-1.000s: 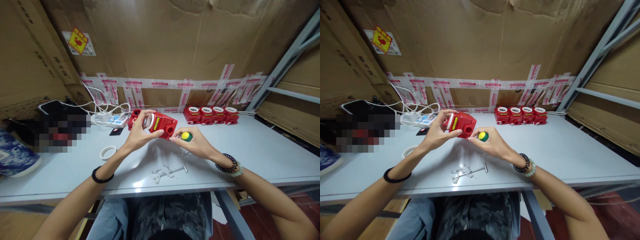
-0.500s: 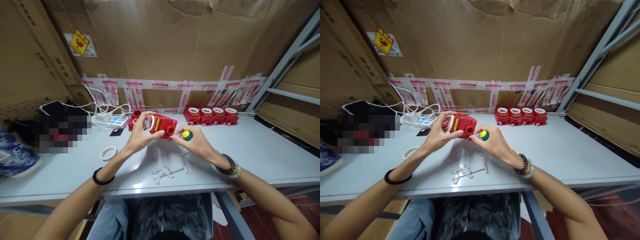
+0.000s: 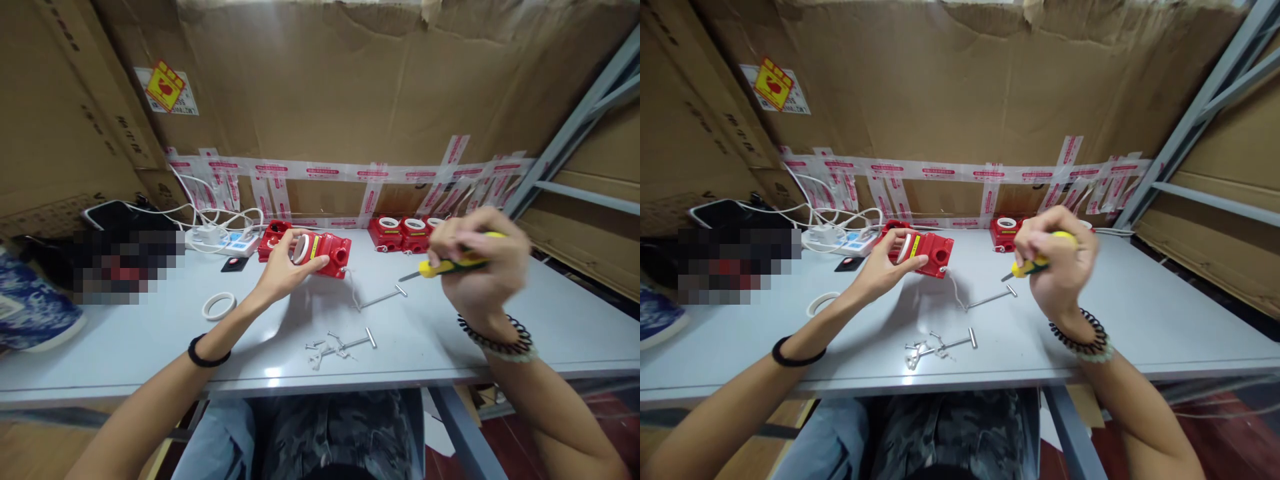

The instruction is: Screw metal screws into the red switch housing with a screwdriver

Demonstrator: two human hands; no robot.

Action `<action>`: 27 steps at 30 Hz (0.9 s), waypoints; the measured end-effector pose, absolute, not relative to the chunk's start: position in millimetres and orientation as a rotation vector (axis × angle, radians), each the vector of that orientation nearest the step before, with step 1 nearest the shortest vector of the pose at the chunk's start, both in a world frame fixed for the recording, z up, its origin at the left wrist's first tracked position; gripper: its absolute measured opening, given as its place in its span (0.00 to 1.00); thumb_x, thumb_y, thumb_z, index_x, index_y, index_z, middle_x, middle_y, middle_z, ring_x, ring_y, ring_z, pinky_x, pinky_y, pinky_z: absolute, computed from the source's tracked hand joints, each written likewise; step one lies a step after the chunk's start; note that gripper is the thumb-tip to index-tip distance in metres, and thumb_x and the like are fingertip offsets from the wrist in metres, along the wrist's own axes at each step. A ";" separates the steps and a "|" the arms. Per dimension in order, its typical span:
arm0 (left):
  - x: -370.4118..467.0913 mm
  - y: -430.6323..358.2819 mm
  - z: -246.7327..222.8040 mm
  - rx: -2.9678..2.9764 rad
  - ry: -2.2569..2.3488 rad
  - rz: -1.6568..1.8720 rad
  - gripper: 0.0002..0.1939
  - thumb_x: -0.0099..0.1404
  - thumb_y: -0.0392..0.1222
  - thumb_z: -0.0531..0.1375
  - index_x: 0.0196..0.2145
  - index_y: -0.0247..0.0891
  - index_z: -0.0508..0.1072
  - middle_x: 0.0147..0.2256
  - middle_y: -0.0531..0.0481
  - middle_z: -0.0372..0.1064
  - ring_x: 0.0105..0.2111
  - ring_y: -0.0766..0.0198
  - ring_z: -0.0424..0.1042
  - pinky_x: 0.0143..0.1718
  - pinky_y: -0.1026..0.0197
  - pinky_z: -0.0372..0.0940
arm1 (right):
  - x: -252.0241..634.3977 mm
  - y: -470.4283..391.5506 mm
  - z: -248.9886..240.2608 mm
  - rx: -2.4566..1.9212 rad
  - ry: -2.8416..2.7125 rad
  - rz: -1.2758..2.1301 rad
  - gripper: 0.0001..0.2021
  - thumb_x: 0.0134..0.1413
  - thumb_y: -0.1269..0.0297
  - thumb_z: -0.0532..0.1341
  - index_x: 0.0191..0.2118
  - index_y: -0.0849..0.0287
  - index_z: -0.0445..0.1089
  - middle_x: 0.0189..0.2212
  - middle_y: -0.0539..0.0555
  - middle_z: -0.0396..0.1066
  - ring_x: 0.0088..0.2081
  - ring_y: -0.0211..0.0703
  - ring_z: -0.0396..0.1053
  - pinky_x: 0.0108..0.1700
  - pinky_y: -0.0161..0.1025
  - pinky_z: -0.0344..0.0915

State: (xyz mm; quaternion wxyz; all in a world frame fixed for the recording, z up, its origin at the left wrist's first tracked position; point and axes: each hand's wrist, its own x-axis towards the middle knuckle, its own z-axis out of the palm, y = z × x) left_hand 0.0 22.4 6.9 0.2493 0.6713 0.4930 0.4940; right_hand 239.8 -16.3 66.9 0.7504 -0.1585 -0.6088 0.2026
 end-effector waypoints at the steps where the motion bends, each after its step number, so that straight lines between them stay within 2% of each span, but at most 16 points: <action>1: 0.0 22.5 7.0 1.830 1.366 1.333 0.28 0.51 0.54 0.66 0.46 0.38 0.65 0.43 0.44 0.70 0.45 0.52 0.68 0.47 0.48 0.63 | 240.6 -20.3 72.6 -0.184 -1.275 0.473 0.10 0.45 0.67 0.54 0.17 0.57 0.59 0.11 0.44 0.48 0.12 0.32 0.49 0.13 0.34 0.47; 2: 0.2 22.6 6.9 1.836 1.383 1.320 0.28 0.51 0.54 0.65 0.46 0.38 0.65 0.43 0.44 0.70 0.45 0.52 0.68 0.48 0.49 0.63 | 239.9 -24.6 77.4 -0.085 -1.255 0.512 0.11 0.45 0.65 0.54 0.16 0.57 0.58 0.10 0.43 0.46 0.12 0.31 0.46 0.12 0.33 0.47; 7: 3.3 20.7 6.6 1.819 1.413 1.264 0.27 0.51 0.54 0.64 0.45 0.39 0.66 0.41 0.45 0.69 0.43 0.53 0.69 0.46 0.50 0.64 | 218.6 -39.6 87.6 -0.025 -1.331 0.570 0.11 0.46 0.65 0.53 0.16 0.57 0.56 0.10 0.46 0.46 0.13 0.33 0.50 0.13 0.33 0.52; 13: 5.6 18.4 8.3 1.800 1.362 1.220 0.28 0.51 0.53 0.64 0.46 0.37 0.65 0.39 0.45 0.69 0.39 0.55 0.70 0.42 0.52 0.65 | 193.7 -33.4 83.9 0.041 -1.348 0.667 0.11 0.45 0.67 0.54 0.16 0.56 0.56 0.10 0.47 0.50 0.14 0.34 0.51 0.13 0.34 0.51; 22: 6.3 18.1 8.6 1.796 1.357 1.194 0.29 0.51 0.55 0.63 0.46 0.36 0.65 0.41 0.43 0.68 0.43 0.52 0.68 0.45 0.50 0.63 | 191.6 -24.1 76.6 0.032 -1.326 0.690 0.11 0.48 0.67 0.53 0.18 0.57 0.56 0.11 0.46 0.49 0.16 0.34 0.49 0.13 0.32 0.52; 27: 6.9 18.4 8.2 1.790 1.351 1.187 0.30 0.50 0.55 0.63 0.46 0.36 0.65 0.40 0.44 0.69 0.41 0.54 0.68 0.44 0.52 0.62 | 192.5 -28.3 77.7 -0.008 -1.311 0.691 0.10 0.46 0.67 0.53 0.17 0.57 0.56 0.11 0.47 0.49 0.16 0.34 0.50 0.13 0.33 0.52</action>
